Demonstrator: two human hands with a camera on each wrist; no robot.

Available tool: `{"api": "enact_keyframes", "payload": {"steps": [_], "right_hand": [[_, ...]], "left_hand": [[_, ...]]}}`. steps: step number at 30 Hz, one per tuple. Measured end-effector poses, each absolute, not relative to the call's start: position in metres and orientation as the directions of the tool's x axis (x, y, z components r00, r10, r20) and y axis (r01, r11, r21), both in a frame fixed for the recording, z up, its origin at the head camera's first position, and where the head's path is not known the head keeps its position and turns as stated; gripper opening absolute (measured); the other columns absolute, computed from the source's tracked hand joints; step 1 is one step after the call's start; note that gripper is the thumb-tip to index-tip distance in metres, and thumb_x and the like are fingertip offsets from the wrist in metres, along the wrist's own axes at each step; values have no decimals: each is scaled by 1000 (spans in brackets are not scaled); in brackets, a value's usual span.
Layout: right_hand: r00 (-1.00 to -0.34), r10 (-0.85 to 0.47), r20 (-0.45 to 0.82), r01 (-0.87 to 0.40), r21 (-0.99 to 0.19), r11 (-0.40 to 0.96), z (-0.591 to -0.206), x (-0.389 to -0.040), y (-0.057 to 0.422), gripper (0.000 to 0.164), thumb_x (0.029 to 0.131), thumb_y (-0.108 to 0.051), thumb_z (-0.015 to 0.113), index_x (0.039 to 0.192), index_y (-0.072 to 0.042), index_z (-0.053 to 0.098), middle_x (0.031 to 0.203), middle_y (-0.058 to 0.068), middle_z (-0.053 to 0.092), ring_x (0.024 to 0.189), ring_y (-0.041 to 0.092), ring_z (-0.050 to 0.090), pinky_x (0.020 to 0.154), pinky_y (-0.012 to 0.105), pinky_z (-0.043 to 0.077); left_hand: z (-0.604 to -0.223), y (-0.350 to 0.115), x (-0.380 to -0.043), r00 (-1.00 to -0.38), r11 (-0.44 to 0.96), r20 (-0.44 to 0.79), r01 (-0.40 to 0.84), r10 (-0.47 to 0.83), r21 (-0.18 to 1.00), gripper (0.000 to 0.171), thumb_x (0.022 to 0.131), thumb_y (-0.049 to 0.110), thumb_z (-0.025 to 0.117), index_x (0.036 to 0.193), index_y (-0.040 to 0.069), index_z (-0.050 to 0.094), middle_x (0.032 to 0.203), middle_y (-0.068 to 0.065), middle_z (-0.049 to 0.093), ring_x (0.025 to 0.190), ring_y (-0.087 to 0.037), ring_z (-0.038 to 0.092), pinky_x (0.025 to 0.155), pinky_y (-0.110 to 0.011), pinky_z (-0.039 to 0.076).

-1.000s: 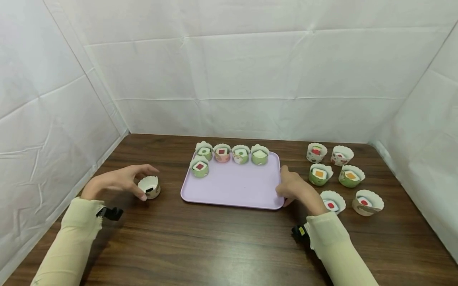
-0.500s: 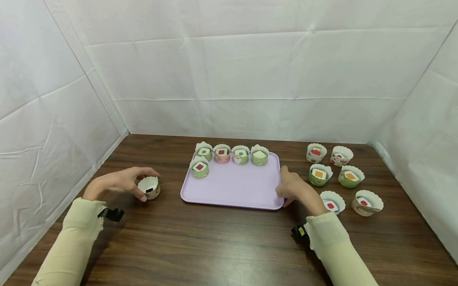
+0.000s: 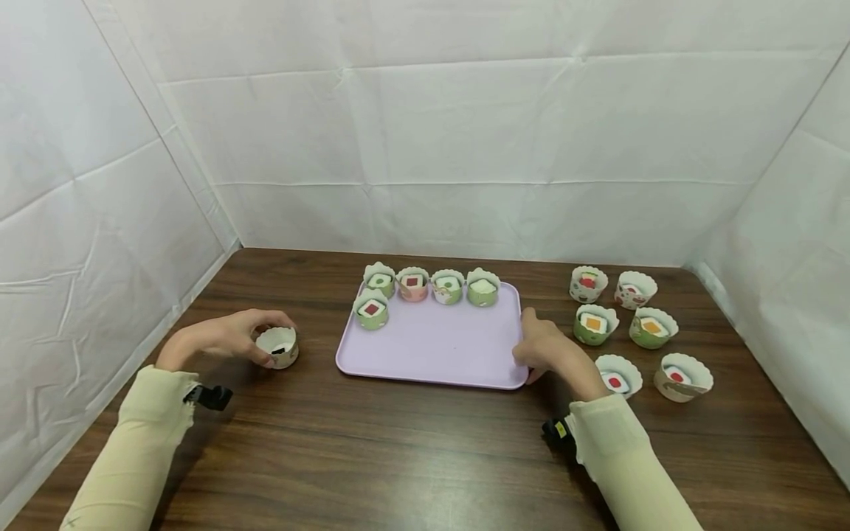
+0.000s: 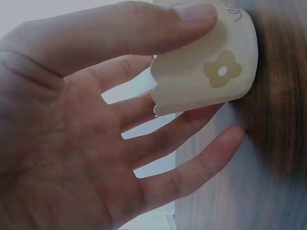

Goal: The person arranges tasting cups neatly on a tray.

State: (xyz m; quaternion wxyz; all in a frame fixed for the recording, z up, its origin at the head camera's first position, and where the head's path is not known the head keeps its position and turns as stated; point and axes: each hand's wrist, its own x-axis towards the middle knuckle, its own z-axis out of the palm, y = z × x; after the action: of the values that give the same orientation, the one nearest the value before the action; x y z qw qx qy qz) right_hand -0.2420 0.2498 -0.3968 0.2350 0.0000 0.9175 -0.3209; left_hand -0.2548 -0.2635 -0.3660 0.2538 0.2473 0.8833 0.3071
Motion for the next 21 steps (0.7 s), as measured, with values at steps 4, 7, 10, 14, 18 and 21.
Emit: {"api": "enact_keyframes", "payload": {"steps": [4,7,10,14,18,21], "right_hand": [[-889,-151,-433,157,-596,787,-398,-242,250,81,85,7,62,151,11,15,135,48,38,79,30,70,60,40,65],[-889,-146,-435,159,-591,791,-398,-242,249,81,86,7,62,151,11,15,136,48,37,80,31,70,60,40,65],[-889,-134,-438,164,-579,799,-398,-242,249,82,86,7,64,151,11,15,137,49,37,82,32,70,60,39,65],[-889,-135,-438,162,-576,801,-397,-241,250,83,85,6,65,151,11,15,137,49,37,83,32,69,61,39,65],[-891,-151,-428,147,-587,796,-398,-241,251,83,84,6,63,151,12,15,135,47,39,83,32,69,60,40,65],[-892,-151,-426,146,-588,796,-398,-243,251,82,84,6,63,151,12,15,134,46,39,84,32,68,61,39,65]], "left_hand": [[-366,-263,-254,-756,696,-293,282,585,660,51,85,5,81,131,3,61,118,-15,60,101,-28,54,81,-32,48],[-366,-263,-253,-763,696,-271,305,587,650,49,85,7,80,130,2,61,117,-15,61,100,-27,54,79,-31,48],[-366,-262,-253,-773,702,-249,325,583,634,50,86,11,81,131,3,61,121,-15,62,103,-28,55,81,-32,48],[-366,-262,-253,-789,720,-239,332,566,609,51,87,14,80,133,4,60,124,-16,63,107,-29,56,85,-33,49],[-367,-263,-253,-808,743,-236,326,540,584,51,88,15,78,135,5,59,127,-17,63,111,-30,57,88,-37,50],[-367,-263,-253,-828,754,-216,323,518,571,52,89,15,76,137,4,57,128,-18,63,111,-30,57,88,-39,51]]}}
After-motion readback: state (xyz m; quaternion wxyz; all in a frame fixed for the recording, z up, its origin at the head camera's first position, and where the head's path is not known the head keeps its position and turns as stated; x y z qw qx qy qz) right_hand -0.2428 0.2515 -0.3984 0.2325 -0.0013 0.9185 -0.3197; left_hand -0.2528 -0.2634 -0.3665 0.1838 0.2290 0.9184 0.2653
